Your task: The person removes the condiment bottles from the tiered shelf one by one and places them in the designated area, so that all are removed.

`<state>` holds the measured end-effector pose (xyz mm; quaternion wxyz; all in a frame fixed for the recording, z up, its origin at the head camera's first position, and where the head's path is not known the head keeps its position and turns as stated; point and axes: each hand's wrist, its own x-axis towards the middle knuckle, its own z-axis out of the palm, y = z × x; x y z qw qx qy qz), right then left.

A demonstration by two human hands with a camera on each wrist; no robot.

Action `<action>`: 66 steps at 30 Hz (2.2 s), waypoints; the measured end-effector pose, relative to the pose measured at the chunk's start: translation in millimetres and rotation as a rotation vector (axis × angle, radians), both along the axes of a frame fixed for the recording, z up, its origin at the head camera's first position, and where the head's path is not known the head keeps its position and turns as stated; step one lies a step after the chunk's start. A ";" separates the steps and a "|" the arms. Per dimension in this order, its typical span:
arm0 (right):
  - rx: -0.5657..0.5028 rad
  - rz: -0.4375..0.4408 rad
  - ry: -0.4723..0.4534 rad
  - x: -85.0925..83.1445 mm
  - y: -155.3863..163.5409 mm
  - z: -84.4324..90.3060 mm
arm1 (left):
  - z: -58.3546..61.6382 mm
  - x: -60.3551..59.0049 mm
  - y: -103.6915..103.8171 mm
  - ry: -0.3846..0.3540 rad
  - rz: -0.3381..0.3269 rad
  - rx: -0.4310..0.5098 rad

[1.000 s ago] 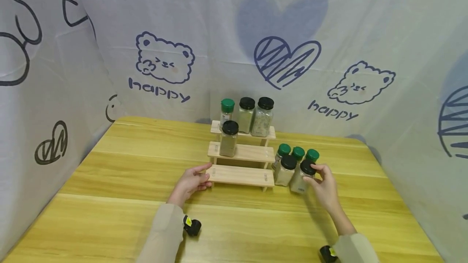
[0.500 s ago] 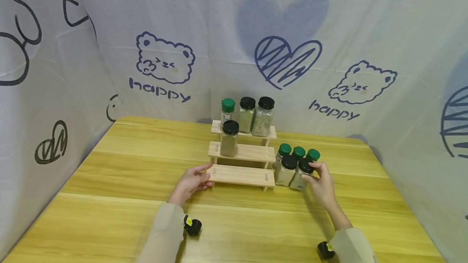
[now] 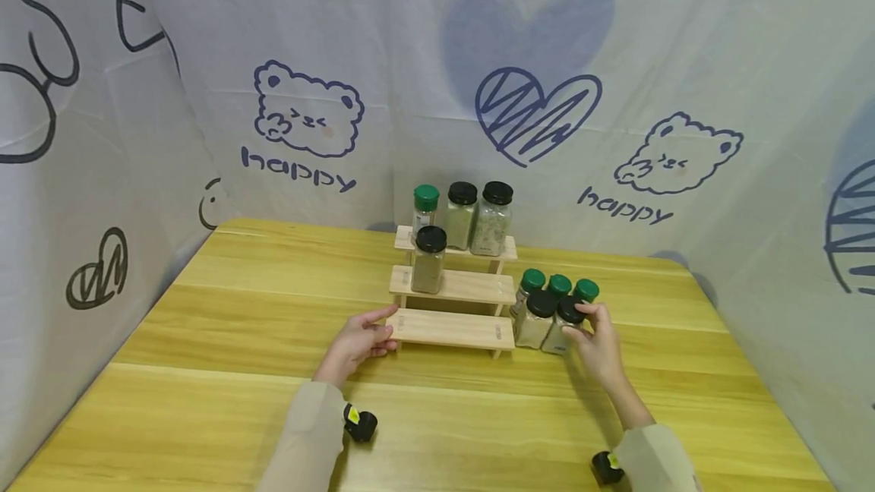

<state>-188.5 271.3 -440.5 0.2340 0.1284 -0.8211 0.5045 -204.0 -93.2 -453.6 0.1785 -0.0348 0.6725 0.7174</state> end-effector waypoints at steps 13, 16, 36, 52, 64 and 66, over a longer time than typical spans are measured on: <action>-0.047 0.027 -0.007 1.3 -0.9 -2.3 | 0.3 0.2 -0.1 -0.004 0.000 -0.005; -0.075 0.047 -0.016 2.3 -0.5 -1.8 | 0.6 0.0 0.4 -0.009 0.003 -0.008; -0.028 -0.069 -0.019 13.1 2.3 5.6 | 0.4 0.8 0.9 -0.004 0.009 0.007; -0.078 -0.220 0.153 25.1 -3.8 4.9 | 0.6 0.3 0.6 -0.001 0.004 0.010; -0.183 -0.063 0.194 2.1 9.4 -57.4 | 1.3 -0.3 0.3 -0.007 0.005 0.006; -0.207 -0.026 0.207 8.0 -1.4 -45.9 | 1.3 -0.1 0.5 -0.007 0.005 0.006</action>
